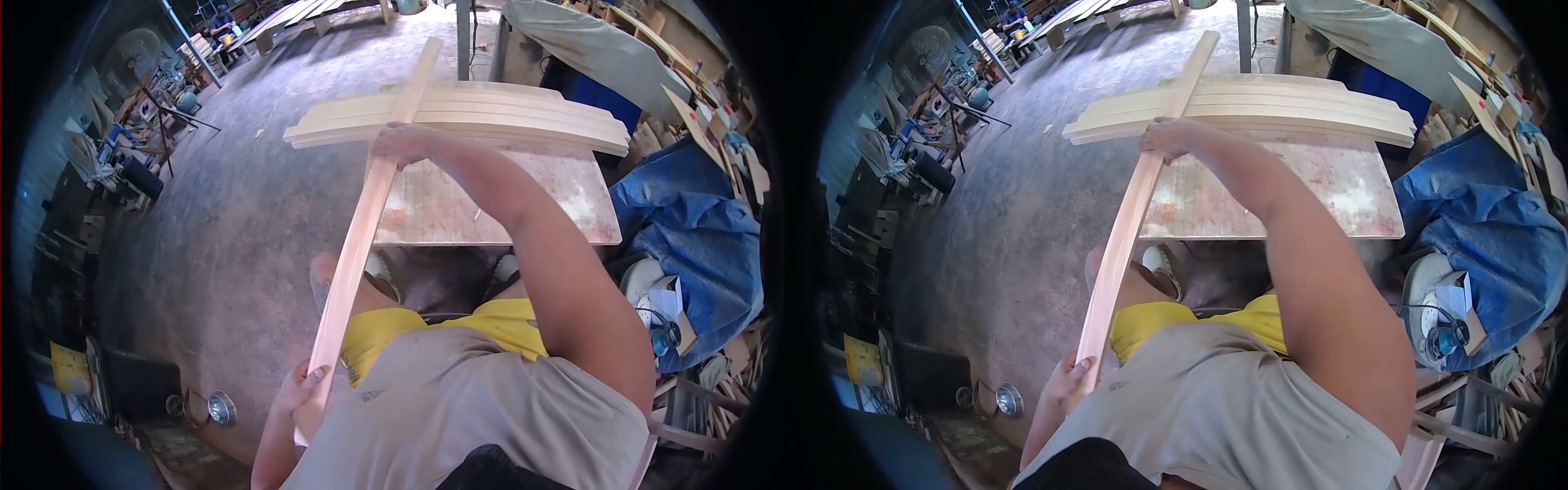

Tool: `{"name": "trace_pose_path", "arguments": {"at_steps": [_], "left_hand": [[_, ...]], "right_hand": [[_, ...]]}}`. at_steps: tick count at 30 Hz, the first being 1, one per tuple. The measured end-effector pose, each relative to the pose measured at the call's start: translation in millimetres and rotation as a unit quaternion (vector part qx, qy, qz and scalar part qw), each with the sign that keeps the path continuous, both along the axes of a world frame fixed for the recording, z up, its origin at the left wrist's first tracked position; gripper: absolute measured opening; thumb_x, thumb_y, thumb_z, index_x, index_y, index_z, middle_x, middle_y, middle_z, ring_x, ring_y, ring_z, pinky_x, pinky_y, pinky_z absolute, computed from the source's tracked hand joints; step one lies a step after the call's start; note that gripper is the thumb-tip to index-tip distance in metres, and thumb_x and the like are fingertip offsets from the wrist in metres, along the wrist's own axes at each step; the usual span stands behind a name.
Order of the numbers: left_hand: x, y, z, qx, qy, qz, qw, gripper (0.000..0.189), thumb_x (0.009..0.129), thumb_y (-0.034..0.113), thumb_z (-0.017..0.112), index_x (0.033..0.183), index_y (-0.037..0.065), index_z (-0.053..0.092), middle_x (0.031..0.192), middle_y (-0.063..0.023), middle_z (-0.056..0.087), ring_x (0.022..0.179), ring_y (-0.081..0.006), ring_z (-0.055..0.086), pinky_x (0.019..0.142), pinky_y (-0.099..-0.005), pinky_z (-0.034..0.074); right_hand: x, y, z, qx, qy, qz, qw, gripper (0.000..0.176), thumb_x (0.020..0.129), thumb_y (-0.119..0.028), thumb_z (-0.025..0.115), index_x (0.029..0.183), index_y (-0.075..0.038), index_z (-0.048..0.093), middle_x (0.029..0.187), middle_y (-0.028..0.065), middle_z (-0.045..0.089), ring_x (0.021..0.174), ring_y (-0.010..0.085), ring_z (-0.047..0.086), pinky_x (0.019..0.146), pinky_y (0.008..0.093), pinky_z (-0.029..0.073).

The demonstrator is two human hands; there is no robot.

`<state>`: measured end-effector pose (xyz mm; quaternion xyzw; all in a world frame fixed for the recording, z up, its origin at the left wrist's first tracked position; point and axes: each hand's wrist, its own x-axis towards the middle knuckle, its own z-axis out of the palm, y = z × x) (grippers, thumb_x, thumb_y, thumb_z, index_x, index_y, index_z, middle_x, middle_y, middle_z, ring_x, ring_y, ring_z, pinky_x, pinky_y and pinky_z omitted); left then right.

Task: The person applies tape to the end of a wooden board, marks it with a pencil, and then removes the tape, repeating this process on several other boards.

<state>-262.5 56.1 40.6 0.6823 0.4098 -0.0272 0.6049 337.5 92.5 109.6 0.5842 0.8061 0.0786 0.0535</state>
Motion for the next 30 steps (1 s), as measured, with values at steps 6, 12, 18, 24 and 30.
{"name": "trace_pose_path", "arguments": {"at_steps": [6,12,18,24,30], "left_hand": [[46,-9,27,-0.142,-0.06,0.036,0.987,0.043,0.096,0.037,0.065,0.119,0.001,0.058,0.086,-0.0048,0.068,0.073,-0.0124,0.064,0.067,-0.0285,0.053],[66,18,3,-0.08,-0.017,0.042,0.996,0.051,0.094,0.043,0.066,0.12,0.0,0.06,0.089,-0.0047,0.068,0.078,-0.011,0.063,0.07,-0.0265,0.052],[107,19,23,-0.042,-0.011,0.036,0.998,0.052,0.094,0.044,0.065,0.119,-0.002,0.061,0.095,-0.0051,0.069,0.082,-0.0102,0.063,0.073,-0.0263,0.051],[116,1,37,-0.058,-0.037,0.06,0.996,0.05,0.096,0.042,0.065,0.119,-0.002,0.062,0.094,-0.0074,0.069,0.08,-0.0111,0.063,0.071,-0.0279,0.052],[135,-20,102,-0.18,-0.073,0.125,0.973,0.057,0.091,0.033,0.069,0.133,0.0,0.05,0.109,-0.0179,0.067,0.088,-0.0262,0.07,0.077,-0.0352,0.058]], "right_hand": [[13,58,-27,-0.001,0.022,-0.044,0.999,0.058,0.068,-0.017,0.082,0.122,-0.019,0.059,0.126,0.0011,0.059,0.128,0.0244,0.049,0.11,0.0509,0.036],[37,85,-36,-0.044,0.039,-0.091,0.994,0.055,0.073,-0.011,0.076,0.125,-0.02,0.059,0.139,-0.002,0.054,0.136,0.0222,0.043,0.117,0.049,0.03],[48,76,-25,-0.034,0.028,-0.149,0.988,0.056,0.079,-0.01,0.07,0.132,-0.021,0.056,0.144,0.0023,0.049,0.141,0.0262,0.038,0.117,0.0483,0.032],[37,20,-63,0.169,0.272,-0.236,0.918,0.064,0.085,-0.024,0.071,0.143,-0.017,0.046,0.146,0.0165,0.047,0.141,0.031,0.038,0.115,0.0449,0.034],[-35,-70,-94,0.192,0.536,-0.243,0.785,0.071,0.088,-0.035,0.071,0.145,-0.005,0.04,0.14,0.0189,0.051,0.135,0.0295,0.045,0.108,0.0396,0.042]]}}
